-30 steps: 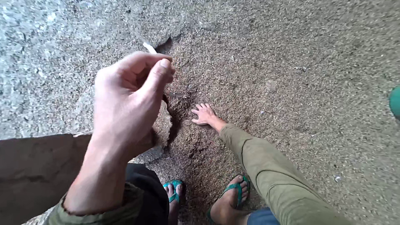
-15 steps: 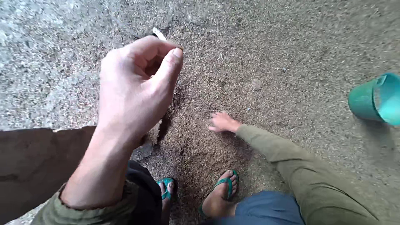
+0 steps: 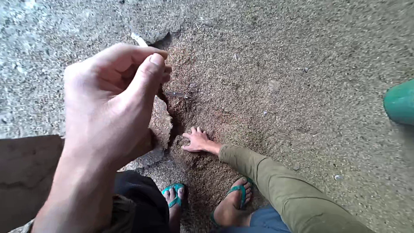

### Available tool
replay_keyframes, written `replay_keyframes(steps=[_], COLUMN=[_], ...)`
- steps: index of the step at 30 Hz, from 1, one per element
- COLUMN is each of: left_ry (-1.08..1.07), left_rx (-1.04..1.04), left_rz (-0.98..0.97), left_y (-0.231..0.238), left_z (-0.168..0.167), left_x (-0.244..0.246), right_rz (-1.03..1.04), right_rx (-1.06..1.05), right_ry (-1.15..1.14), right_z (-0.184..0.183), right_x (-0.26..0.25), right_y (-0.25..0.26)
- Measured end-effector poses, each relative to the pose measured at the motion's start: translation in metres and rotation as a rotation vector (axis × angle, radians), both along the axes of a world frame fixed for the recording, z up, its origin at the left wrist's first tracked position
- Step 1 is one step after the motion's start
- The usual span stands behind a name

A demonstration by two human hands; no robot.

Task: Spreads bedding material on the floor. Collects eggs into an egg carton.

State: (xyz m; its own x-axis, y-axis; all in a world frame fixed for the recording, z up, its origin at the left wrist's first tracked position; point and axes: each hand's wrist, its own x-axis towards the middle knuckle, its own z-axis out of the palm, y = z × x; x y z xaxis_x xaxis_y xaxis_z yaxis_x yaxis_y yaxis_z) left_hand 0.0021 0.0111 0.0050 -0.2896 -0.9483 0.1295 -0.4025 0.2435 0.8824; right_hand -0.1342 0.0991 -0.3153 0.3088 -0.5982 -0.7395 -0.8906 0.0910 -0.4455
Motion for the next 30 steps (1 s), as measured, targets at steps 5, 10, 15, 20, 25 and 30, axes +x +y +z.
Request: replay_keyframes(steps=[5, 10, 15, 20, 25, 30], left_ry=[0.028, 0.059, 0.033, 0.018, -0.009, 0.018], left_rx=[-0.017, -0.004, 0.069, -0.006, 0.008, 0.008], left_rz=[-0.087, -0.027, 0.048, 0.052, 0.001, 0.013], left_y=[-0.011, -0.013, -0.009, -0.018, -0.014, -0.017], left_z=[-0.018, -0.018, -0.012, -0.012, -0.017, -0.022], left_x=[0.005, 0.008, 0.01, 0.007, 0.011, 0.021], right_rz=[0.228, 0.28, -0.089, 0.055, 0.265, 0.295], right_rx=[0.048, 0.002, -0.11, 0.01, 0.006, -0.304], right_ry=[-0.186, -0.241, 0.018, -0.083, -0.252, 0.012], right_z=[0.024, 0.018, -0.056, -0.015, 0.01, -0.029], right_x=[-0.019, -0.038, -0.03, 0.0, 0.002, -0.032], right_y=[0.019, -0.039, -0.048, 0.001, 0.023, -0.056])
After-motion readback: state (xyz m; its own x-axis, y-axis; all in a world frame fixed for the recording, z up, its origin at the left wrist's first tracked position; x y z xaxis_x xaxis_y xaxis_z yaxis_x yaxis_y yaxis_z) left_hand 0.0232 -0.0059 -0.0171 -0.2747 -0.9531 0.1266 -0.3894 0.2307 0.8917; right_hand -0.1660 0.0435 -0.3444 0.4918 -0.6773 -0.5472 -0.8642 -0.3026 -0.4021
